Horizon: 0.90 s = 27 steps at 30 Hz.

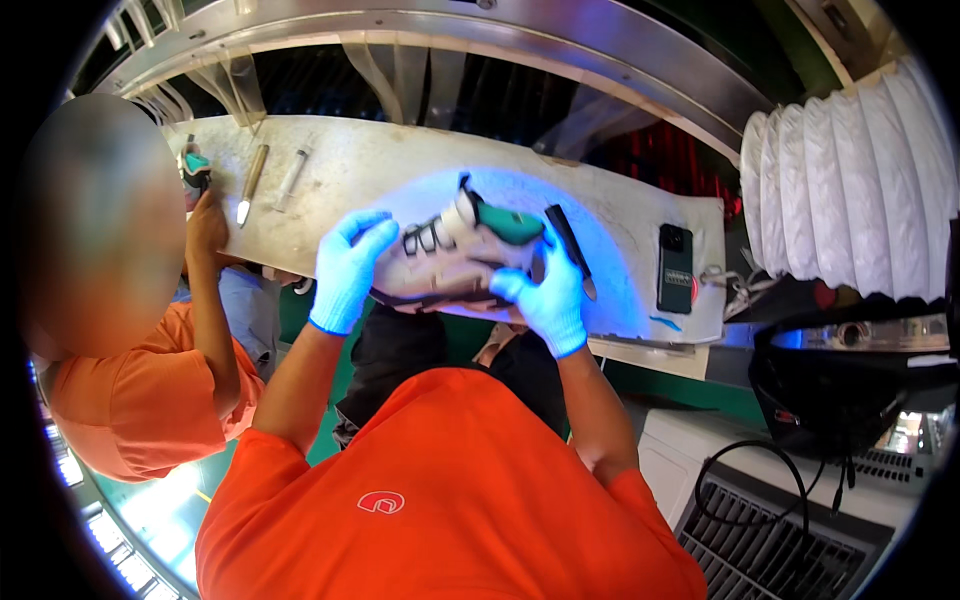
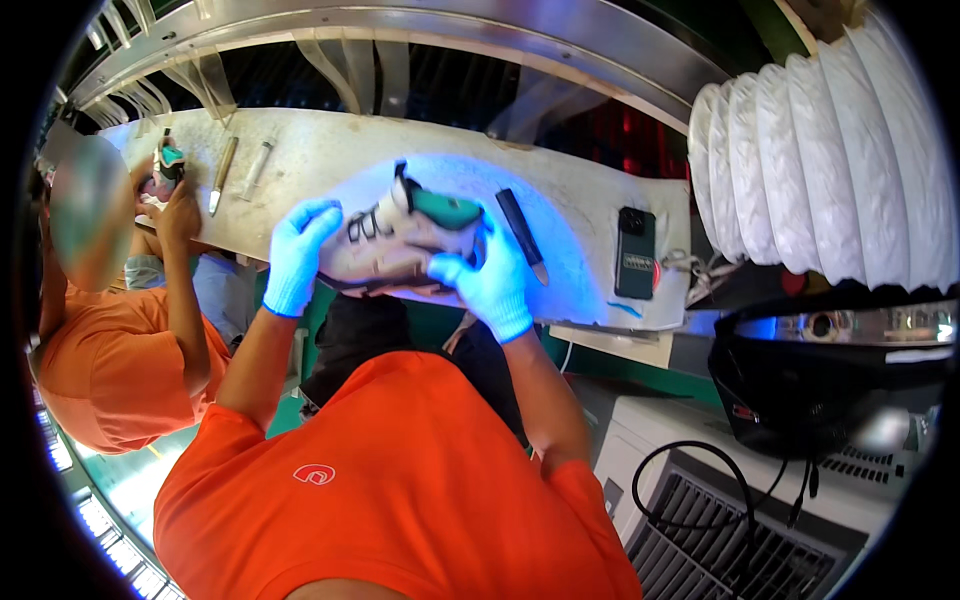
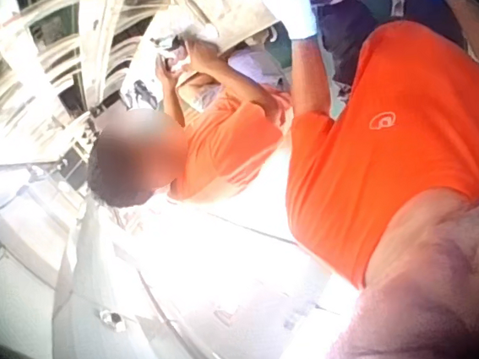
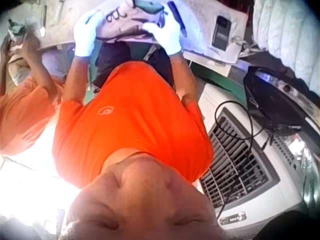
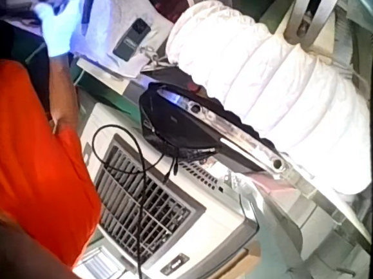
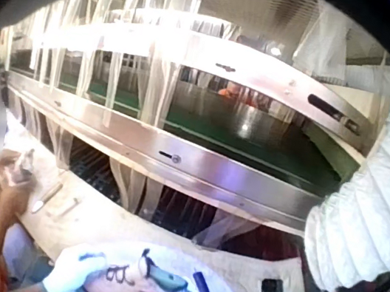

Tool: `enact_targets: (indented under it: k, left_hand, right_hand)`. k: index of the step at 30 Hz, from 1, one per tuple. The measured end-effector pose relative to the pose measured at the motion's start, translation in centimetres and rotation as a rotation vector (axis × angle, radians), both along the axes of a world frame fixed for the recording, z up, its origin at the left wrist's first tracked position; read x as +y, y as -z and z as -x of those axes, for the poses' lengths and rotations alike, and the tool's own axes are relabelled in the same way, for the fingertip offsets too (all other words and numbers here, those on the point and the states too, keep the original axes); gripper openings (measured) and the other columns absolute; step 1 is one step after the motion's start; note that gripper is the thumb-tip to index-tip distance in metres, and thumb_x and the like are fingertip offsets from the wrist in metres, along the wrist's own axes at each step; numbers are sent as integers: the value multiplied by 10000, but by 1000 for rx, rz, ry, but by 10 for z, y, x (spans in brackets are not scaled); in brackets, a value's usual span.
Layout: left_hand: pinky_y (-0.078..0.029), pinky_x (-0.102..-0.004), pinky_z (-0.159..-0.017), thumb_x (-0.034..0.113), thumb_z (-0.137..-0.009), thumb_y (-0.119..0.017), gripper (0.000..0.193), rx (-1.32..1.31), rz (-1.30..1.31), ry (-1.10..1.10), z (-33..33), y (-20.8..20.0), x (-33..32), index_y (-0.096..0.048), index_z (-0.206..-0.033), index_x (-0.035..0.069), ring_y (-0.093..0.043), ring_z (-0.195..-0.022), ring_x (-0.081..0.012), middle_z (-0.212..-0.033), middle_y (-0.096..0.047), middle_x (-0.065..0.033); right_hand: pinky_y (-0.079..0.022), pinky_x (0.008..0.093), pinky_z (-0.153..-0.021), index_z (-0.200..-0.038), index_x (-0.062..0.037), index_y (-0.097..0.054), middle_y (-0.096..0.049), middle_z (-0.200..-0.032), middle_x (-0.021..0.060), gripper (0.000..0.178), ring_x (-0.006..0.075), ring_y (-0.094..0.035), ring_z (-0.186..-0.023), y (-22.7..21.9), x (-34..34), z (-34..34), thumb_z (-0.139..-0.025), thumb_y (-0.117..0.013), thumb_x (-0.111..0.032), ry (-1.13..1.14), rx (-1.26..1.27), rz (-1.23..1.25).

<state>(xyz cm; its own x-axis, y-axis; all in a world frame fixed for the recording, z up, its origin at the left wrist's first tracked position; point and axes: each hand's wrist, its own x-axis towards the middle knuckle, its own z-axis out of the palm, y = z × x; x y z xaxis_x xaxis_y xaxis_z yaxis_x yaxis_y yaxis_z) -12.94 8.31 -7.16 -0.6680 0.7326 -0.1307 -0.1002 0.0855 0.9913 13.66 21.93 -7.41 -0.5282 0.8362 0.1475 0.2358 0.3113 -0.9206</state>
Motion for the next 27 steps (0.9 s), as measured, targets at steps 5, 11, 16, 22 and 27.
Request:
enact_targets:
  k: [5, 11, 16, 22, 27]
  left_hand:
    - [-558, -429, -1080, 510, -867, -872, 751, 705, 245, 360, -4, -30, -4, -740, -1378, -25, -745, -1194, -372, -1261, -782, -222]
    - [-564, -478, -1085, 561, -718, -902, 1009, 1121, 560, 419, -49, -52, 20, -636, -1543, 45, -698, -1287, -410, -1416, -708, -250]
    - [-586, -425, -1066, 493, -690, -930, 954, 1034, 419, 405, -17, -46, 30, -679, -1517, 91, -764, -1207, -358, -1357, -764, -212]
    - [-624, -407, -954, 497, -694, -951, 961, 793, 443, 470, 2, -44, 34, -677, -1536, 123, -819, -1032, -334, -1159, -833, -188]
    - [-628, -405, -945, 495, -687, -930, 897, 801, 421, 452, -5, -48, 32, -717, -1475, 124, -819, -1028, -331, -1154, -834, -173]
  right_hand:
    - [-527, 552, -1103, -1614, -6, -503, -680, -1409, 273, 808, 470, -680, -1206, 49, 56, -33, -973, -829, -375, 445, -505, -675]
    - [-569, 513, -983, -1371, -41, -704, -753, -1225, 226, 518, 413, -732, -1079, 51, 52, -39, -940, -825, -301, 322, -558, -285]
    - [-535, 402, -755, -1136, -26, -759, -708, -859, 111, 287, 217, -657, -782, 59, 21, -59, -986, -809, -265, 265, -164, 23]
    - [-475, 378, -630, -1055, -36, -781, -633, -724, 64, 293, 146, -548, -660, 50, -10, -53, -1020, -793, -326, 106, -112, 47]
    - [-497, 369, -620, -1084, -40, -807, -692, -729, 80, 280, 153, -619, -648, 42, -11, -41, -1019, -786, -312, 44, -89, 13]
